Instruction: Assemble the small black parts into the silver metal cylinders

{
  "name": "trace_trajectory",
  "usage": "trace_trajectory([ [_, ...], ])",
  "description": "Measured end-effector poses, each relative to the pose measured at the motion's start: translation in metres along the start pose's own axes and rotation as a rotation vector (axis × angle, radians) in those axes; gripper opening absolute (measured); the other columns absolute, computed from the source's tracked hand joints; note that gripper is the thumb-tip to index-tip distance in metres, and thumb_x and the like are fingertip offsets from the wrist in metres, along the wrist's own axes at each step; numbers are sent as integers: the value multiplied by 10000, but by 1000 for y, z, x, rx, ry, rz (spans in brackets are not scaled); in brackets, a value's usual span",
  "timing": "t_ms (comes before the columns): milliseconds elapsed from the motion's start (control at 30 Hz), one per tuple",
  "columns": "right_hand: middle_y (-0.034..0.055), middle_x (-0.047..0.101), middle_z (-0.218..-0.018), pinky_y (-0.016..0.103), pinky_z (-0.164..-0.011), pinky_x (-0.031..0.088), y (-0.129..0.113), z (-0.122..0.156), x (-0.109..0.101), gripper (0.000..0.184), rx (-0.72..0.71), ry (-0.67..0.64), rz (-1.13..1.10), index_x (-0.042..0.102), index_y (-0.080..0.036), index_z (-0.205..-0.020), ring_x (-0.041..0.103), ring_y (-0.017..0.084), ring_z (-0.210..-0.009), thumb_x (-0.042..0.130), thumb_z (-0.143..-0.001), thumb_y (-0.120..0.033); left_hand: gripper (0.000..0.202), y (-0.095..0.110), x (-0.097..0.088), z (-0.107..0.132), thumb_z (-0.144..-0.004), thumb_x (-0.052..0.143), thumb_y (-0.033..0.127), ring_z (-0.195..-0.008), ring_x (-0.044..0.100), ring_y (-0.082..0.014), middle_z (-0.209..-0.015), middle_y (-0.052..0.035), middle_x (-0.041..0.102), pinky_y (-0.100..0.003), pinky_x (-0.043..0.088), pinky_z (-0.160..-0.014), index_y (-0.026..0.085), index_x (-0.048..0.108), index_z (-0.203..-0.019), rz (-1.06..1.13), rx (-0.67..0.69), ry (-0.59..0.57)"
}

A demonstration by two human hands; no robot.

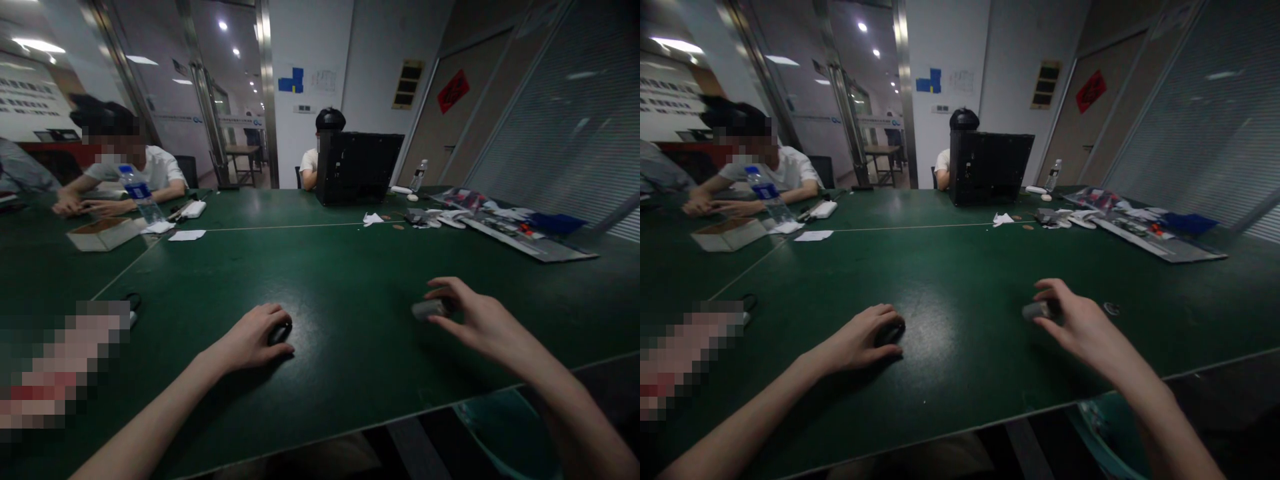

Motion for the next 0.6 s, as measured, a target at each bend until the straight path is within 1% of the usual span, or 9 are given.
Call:
trace_trajectory([
  [33,82,646,-1053,317,-793,492,-30,-3,7,484,-99,-56,-110,430,-217,-1193,633,199,-902,614,-750,-283,429,-1,1,0,-819,552,522,-976,521,-249,-1100,-82,535,-363,445,-828,212,552,-1116,4,1,-2],
  [100,62,626,-1079,333,-828,478,-82,-9,23,498,-243,-137,-251,399,-238,-1225,613,190,-938,596,-767,-253,430,-2,2,0,-817,555,523,-972,522,-246,-1104,-80,533,-362,445,-826,215,549,-1118,10,5,-4],
  [167,54,617,-1084,336,-843,466,-121,-14,41,542,-355,-217,-348,390,-249,-1251,599,186,-954,603,-755,-203,431,-4,2,0,-816,558,518,-971,522,-247,-1104,-80,534,-363,443,-827,219,545,-1125,8,12,0],
  [233,59,614,-1082,332,-834,463,-149,-20,59,593,-450,-296,-415,378,-247,-1279,594,184,-947,608,-740,-159,426,-4,3,0,-815,567,504,-965,524,-247,-1095,-82,539,-364,439,-833,218,542,-1131,2,28,11],
  [333,68,607,-1096,322,-831,457,-174,-32,82,658,-586,-406,-469,330,-236,-1325,590,181,-953,601,-735,-129,433,-5,2,1,-803,591,492,-971,523,-251,-1091,-84,548,-370,435,-848,218,541,-1135,6,47,22],
  [433,65,610,-1087,311,-835,452,-184,-41,101,724,-667,-480,-523,273,-223,-1358,592,179,-956,616,-727,-135,455,-5,1,2,-780,624,488,-1002,518,-263,-1112,-84,556,-389,424,-875,221,537,-1139,25,57,23],
  [500,63,612,-1085,313,-848,448,-185,-45,112,741,-660,-498,-589,264,-220,-1358,592,181,-966,634,-720,-148,466,-6,2,3,-777,636,471,-1020,516,-265,-1136,-85,555,-392,419,-885,223,524,-1156,35,68,24],
  [600,67,613,-1097,323,-863,445,-183,-43,126,746,-593,-491,-701,262,-216,-1344,594,184,-979,648,-709,-150,470,-7,2,3,-784,632,449,-1035,517,-261,-1159,-86,552,-384,414,-889,227,508,-1180,41,76,37],
])
Point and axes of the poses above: each hand's wrist, its own z-axis away from the middle knuckle, its own x-axis out of the palm, y = z × x, the point moved 3 cm from there along -z, towards the middle knuckle
